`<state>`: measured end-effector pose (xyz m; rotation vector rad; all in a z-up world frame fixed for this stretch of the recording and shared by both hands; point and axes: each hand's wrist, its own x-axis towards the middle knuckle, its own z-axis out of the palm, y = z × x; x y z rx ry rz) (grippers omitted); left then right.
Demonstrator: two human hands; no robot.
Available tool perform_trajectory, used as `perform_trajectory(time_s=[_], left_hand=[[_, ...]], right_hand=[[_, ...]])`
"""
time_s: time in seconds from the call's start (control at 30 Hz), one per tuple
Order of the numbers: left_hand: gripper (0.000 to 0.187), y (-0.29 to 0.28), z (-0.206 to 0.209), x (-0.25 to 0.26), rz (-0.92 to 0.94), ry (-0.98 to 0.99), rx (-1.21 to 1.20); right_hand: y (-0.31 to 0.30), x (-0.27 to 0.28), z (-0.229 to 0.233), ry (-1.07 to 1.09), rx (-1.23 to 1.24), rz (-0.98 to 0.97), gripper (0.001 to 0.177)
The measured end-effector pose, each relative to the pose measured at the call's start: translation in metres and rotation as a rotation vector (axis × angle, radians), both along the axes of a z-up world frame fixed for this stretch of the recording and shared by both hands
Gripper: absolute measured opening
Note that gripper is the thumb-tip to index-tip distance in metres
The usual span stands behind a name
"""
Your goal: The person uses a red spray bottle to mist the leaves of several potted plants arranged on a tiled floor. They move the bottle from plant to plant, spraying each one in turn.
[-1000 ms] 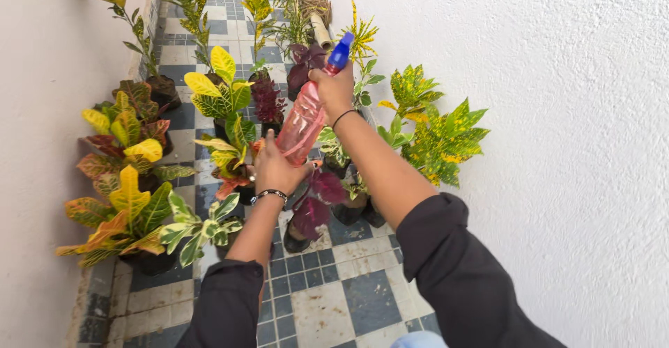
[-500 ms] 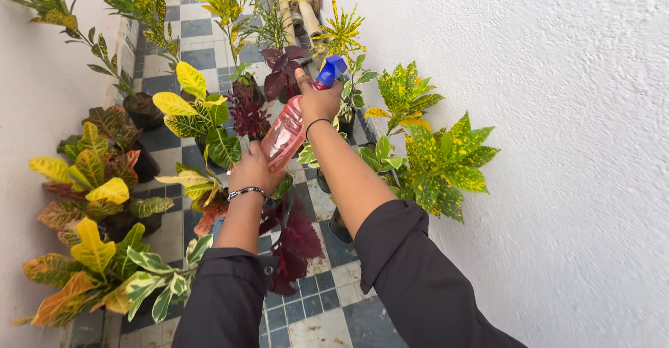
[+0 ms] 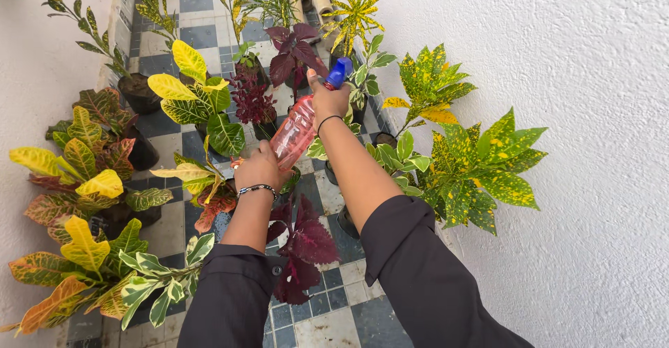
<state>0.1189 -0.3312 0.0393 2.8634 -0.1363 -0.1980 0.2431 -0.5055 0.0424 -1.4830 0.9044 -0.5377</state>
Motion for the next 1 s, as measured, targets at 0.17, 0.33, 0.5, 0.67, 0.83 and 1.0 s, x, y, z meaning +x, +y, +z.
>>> perform_trajectory(time_s=[0.17,0.33,0.5,0.67,0.83,1.0], left_hand=[[0.085,-0.002,-0.013,-0.001,-0.014,0.005,-0.030],[0.087,0.009,-0.006,-0.017,0.011,0.010,-0.049],[0.083,0.058,0.023,-0.044,-0.058,-0.046,0.067],[0.087,0.104,0.036,-0.077,-0.079,0.053,0.150],[0.096,0.135,0.023,-0.087,-0.104,0.317,0.185],[0.102,0.141,0.012,-0.098,-0.154,0.400,0.140]], right_hand=[[0.001,-0.012,0.002,0.030,-0.007,-0.002,0.068],[0.017,-0.024,0.001,-0.060,-0.125,0.053,0.071],[0.042,-0.041,-0.017,-0.124,0.098,0.129,0.069],[0.085,-0.064,-0.043,-0.104,0.282,0.142,0.067],[0.111,-0.084,-0.054,0.064,0.196,0.130,0.080],[0.096,-0.103,-0.055,0.036,0.416,0.217,0.062]])
